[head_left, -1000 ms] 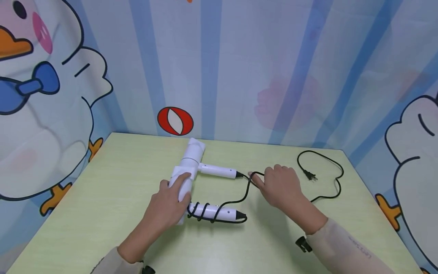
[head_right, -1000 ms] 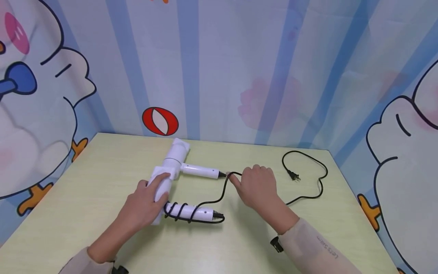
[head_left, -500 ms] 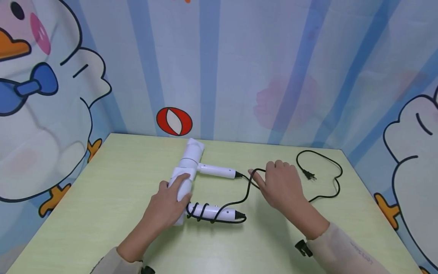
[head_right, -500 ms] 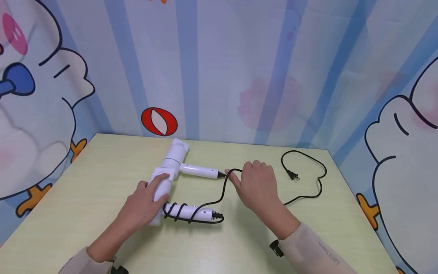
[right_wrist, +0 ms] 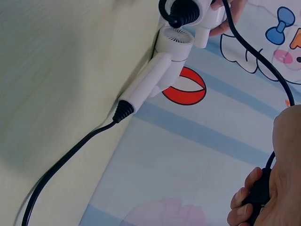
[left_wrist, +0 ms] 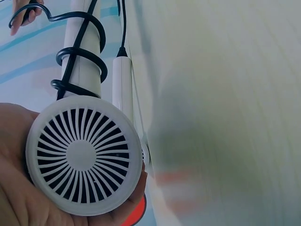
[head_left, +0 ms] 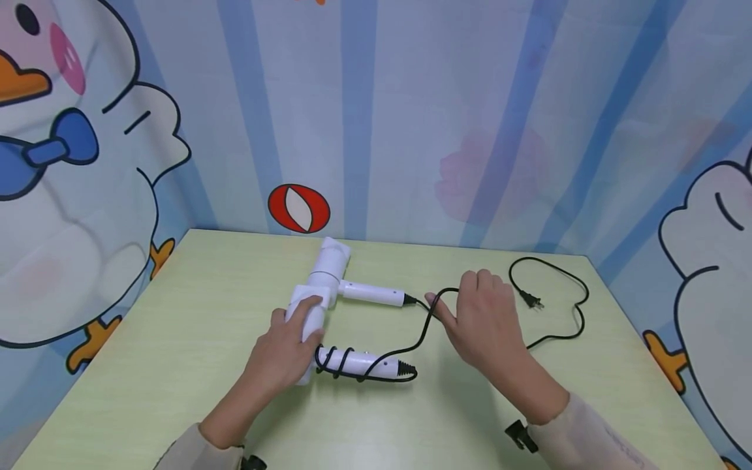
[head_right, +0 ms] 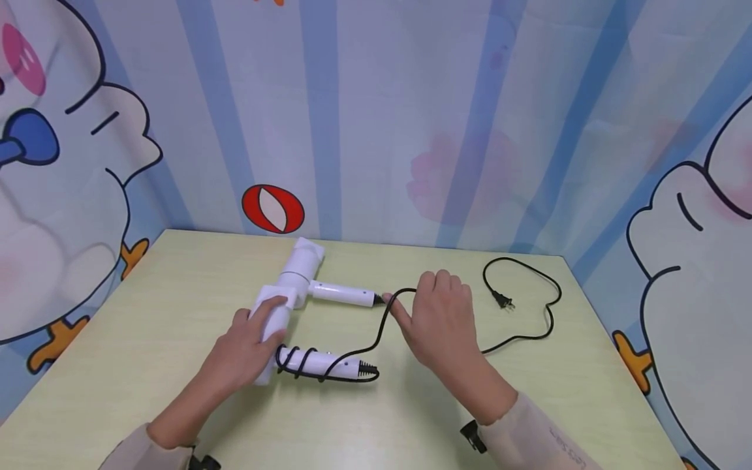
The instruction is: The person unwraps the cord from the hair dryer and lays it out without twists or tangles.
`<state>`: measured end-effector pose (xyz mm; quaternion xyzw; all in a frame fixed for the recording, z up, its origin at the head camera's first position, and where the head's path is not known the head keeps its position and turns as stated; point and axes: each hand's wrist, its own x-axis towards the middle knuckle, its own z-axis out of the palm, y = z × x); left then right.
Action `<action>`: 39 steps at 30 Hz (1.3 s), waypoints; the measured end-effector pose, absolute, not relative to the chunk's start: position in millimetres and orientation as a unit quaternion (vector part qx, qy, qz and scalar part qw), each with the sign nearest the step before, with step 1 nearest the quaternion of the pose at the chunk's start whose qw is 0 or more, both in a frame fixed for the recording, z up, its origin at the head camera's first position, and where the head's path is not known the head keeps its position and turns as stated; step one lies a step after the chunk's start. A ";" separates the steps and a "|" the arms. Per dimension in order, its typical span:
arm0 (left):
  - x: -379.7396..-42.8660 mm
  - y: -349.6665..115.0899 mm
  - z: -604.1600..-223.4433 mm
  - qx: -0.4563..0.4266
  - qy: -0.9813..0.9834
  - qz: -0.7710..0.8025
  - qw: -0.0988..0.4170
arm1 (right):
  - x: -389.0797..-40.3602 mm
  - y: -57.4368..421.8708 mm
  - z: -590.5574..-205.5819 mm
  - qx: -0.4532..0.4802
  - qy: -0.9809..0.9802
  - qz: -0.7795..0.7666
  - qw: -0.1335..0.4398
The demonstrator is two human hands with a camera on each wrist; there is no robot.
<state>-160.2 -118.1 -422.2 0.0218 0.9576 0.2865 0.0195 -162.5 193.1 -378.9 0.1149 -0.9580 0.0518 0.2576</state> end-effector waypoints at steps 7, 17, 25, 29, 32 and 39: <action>-162.3 -120.4 -422.4 0.019 0.959 0.284 0.014 | -142.4 188.7 -370.9 0.145 -0.951 0.067 0.266; -166.3 -123.2 -421.7 0.014 0.958 0.285 0.007 | -116.0 187.0 -360.3 0.174 -0.938 0.075 0.291; -167.9 -125.5 -419.9 0.010 0.957 0.291 -0.010 | -96.7 186.8 -364.6 0.181 -0.941 0.059 0.278; -168.3 -127.7 -417.9 0.008 0.954 0.298 -0.013 | -89.8 187.7 -372.6 0.185 -0.943 0.058 0.269; -168.5 -128.9 -416.8 0.007 0.953 0.303 -0.015 | -85.9 189.1 -380.3 0.184 -0.947 0.056 0.257; -169.1 -131.4 -414.9 0.005 0.950 0.313 -0.020 | -82.3 193.2 -396.7 0.176 -0.956 0.044 0.229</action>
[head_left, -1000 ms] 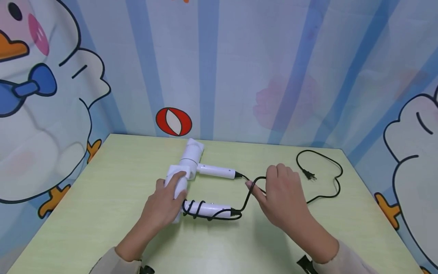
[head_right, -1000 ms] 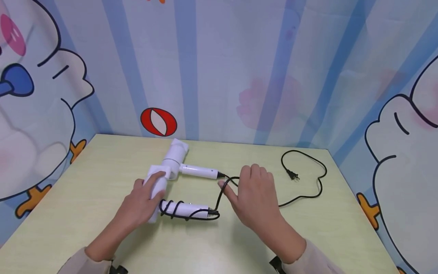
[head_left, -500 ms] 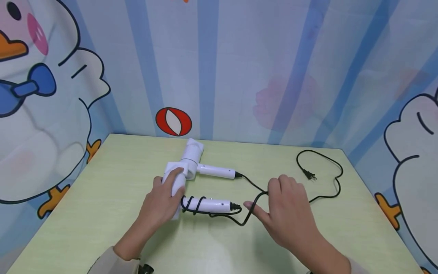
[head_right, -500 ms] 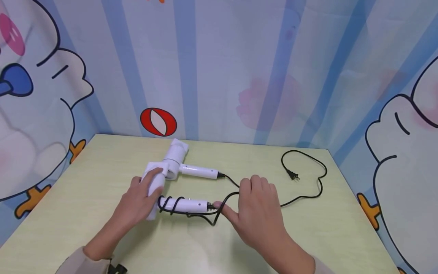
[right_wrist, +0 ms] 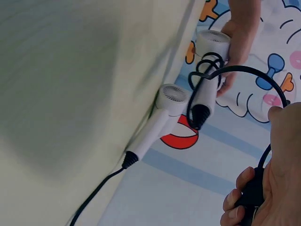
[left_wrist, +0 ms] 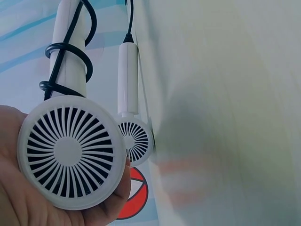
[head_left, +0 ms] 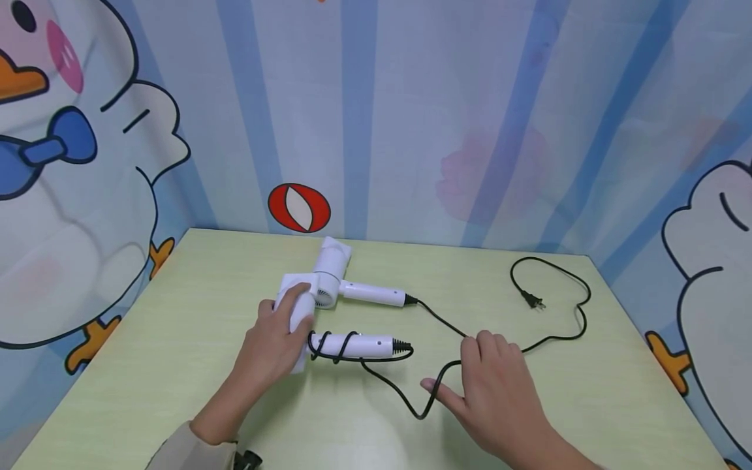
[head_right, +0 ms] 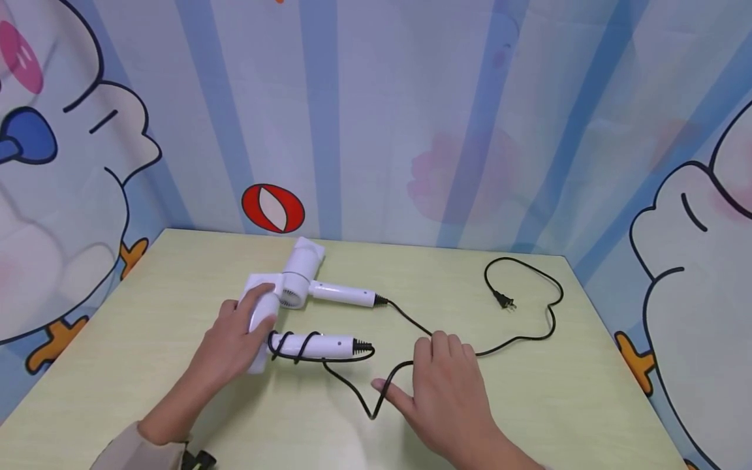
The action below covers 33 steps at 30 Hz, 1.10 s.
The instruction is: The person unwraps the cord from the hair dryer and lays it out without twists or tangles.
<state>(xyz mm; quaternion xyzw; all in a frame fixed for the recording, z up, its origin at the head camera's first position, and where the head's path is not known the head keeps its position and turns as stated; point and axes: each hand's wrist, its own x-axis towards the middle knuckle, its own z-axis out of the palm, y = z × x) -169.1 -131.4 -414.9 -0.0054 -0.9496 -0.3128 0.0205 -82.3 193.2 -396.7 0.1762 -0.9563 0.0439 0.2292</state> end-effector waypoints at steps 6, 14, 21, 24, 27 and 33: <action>-169.1 -132.6 -412.6 -0.005 -0.949 -0.314 0.019 | -84.3 196.9 -409.2 0.169 -0.963 0.037 0.206; -167.7 -134.4 -409.3 -0.007 -0.949 -0.316 0.017 | -95.2 204.0 -426.7 0.147 -0.973 0.010 0.176; -166.7 -135.3 -406.4 -0.006 -0.948 -0.317 0.014 | -110.7 212.4 -432.3 0.126 -0.979 -0.007 0.161; -166.6 -135.5 -406.6 -0.007 -0.948 -0.317 0.012 | -117.5 216.4 -434.8 0.121 -0.980 -0.018 0.156; -166.4 -135.7 -406.4 -0.009 -0.947 -0.320 0.011 | -125.0 219.9 -437.1 0.113 -0.982 -0.020 0.149; -165.8 -136.4 -406.9 -0.014 -0.946 -0.322 0.010 | -138.5 226.7 -440.2 0.096 -0.986 -0.020 0.137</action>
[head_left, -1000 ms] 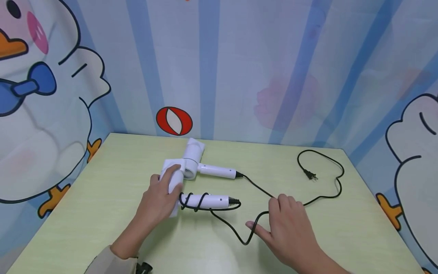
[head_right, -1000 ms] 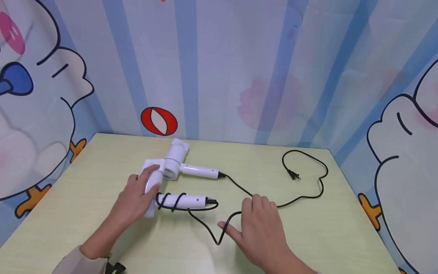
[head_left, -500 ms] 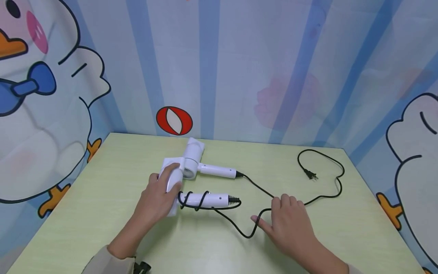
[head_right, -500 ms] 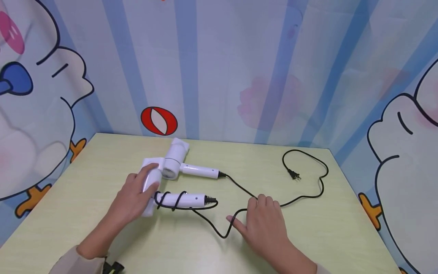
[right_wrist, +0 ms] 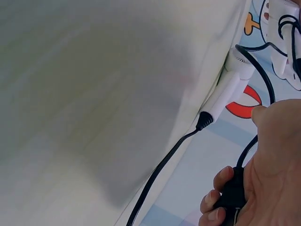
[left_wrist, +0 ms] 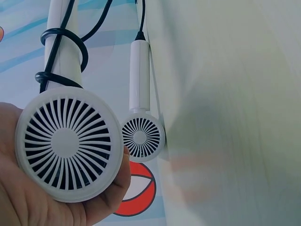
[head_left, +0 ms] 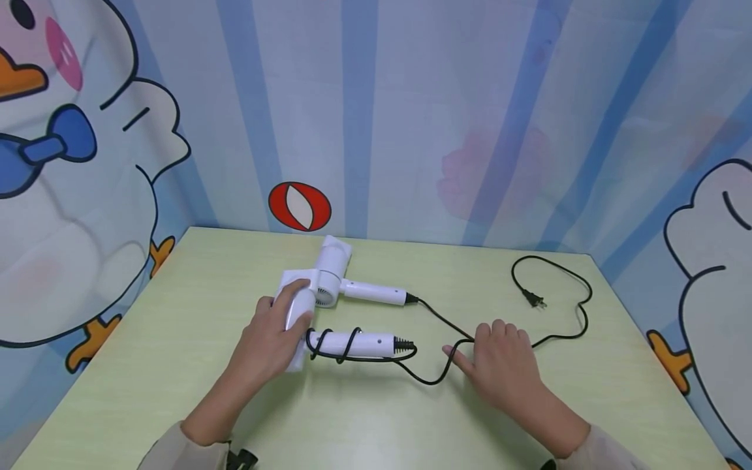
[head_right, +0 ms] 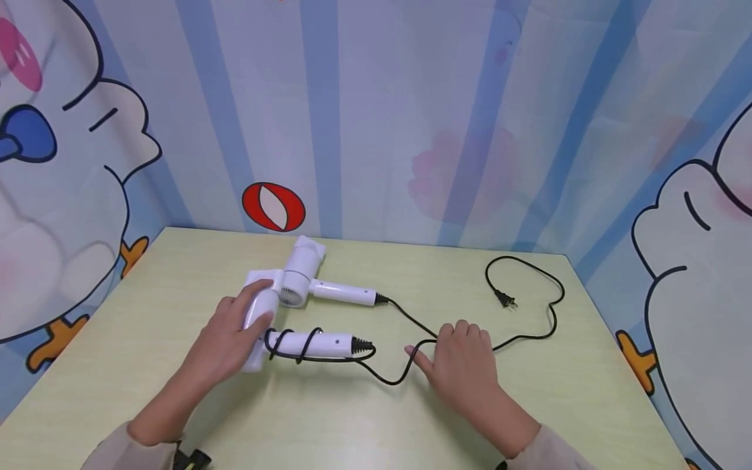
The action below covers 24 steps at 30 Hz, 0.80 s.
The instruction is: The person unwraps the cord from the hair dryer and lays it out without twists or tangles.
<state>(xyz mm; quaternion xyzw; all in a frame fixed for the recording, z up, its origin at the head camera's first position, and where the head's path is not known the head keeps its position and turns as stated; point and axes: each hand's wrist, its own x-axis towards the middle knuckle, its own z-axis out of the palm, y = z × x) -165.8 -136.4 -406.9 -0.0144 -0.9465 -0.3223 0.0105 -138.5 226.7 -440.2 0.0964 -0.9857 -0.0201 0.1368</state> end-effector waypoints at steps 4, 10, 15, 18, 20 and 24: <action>-164.8 -137.5 -406.2 -0.020 -0.944 -0.328 0.009 | -145.5 229.1 -438.9 0.086 -0.989 -0.021 0.121; -164.1 -138.7 -404.5 -0.027 -0.944 -0.327 0.009 | -158.8 231.3 -436.5 0.072 -0.991 -0.019 0.114; -163.5 -139.0 -403.7 -0.029 -0.945 -0.326 0.004 | -169.2 232.4 -432.5 0.055 -0.995 -0.021 0.084; -163.3 -139.0 -404.1 -0.030 -0.946 -0.324 0.001 | -174.3 232.9 -429.2 0.045 -0.996 -0.011 0.075; -163.0 -139.0 -404.6 -0.031 -0.946 -0.323 -0.002 | -177.4 232.9 -426.8 0.039 -0.996 -0.004 0.075; -162.8 -139.4 -405.9 -0.038 -0.947 -0.318 -0.007 | -183.4 232.8 -423.2 0.034 -0.997 0.001 0.072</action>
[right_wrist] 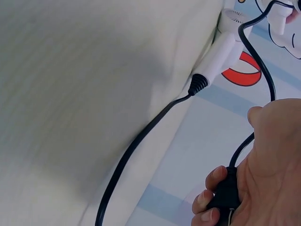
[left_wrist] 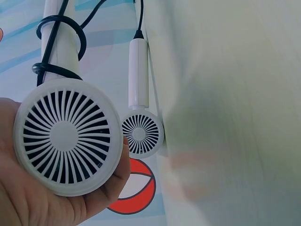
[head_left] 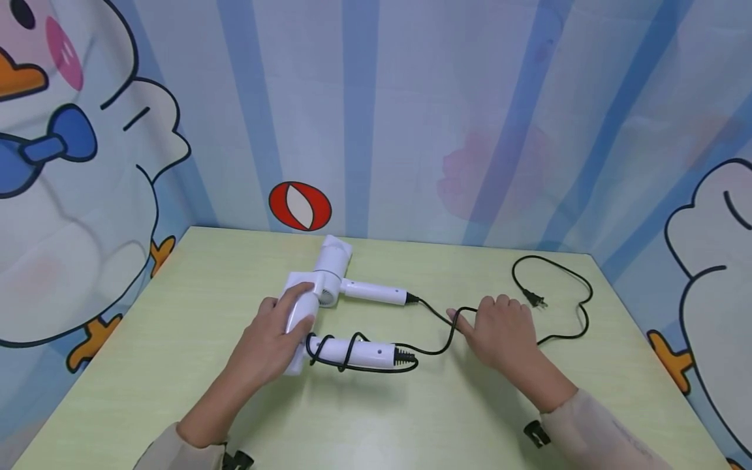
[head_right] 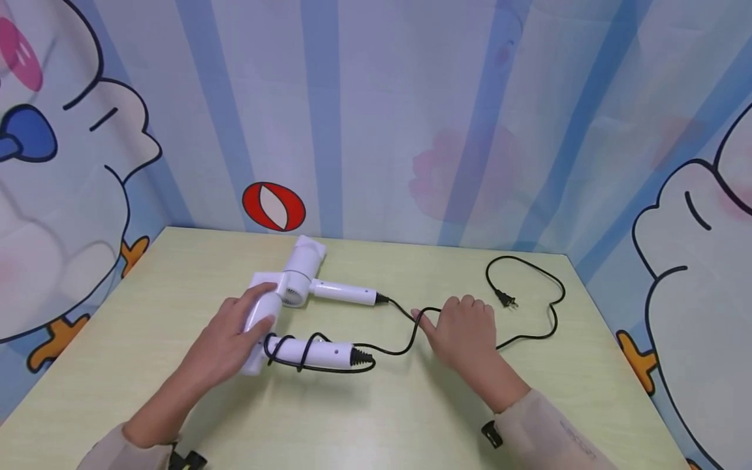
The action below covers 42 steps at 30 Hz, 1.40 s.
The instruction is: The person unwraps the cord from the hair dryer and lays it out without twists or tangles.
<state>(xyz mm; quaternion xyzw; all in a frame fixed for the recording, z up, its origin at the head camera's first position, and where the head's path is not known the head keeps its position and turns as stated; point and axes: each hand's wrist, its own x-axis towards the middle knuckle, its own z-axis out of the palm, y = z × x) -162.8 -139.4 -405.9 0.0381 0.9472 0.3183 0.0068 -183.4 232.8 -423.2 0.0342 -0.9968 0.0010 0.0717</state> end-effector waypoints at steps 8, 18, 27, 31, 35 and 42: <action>-164.2 -142.3 -410.6 0.037 0.949 0.312 0.014 | -183.8 232.2 -401.9 0.024 -0.998 0.020 0.059; -163.8 -144.6 -417.9 0.037 0.950 0.311 0.009 | -176.2 223.6 -380.0 0.034 -0.994 0.050 0.095; -166.3 -144.5 -422.4 0.027 0.951 0.307 0.006 | -171.3 217.9 -379.8 0.048 -0.984 0.058 0.163; -166.9 -145.8 -423.1 0.029 0.952 0.305 0.004 | -169.8 216.6 -377.4 0.056 -0.980 0.055 0.181; -167.1 -146.5 -423.0 0.031 0.952 0.305 0.001 | -167.2 214.6 -372.2 0.061 -0.977 0.056 0.195; -168.5 -146.5 -424.3 0.028 0.951 0.307 -0.001 | -154.8 207.6 -357.9 0.073 -0.977 0.075 0.185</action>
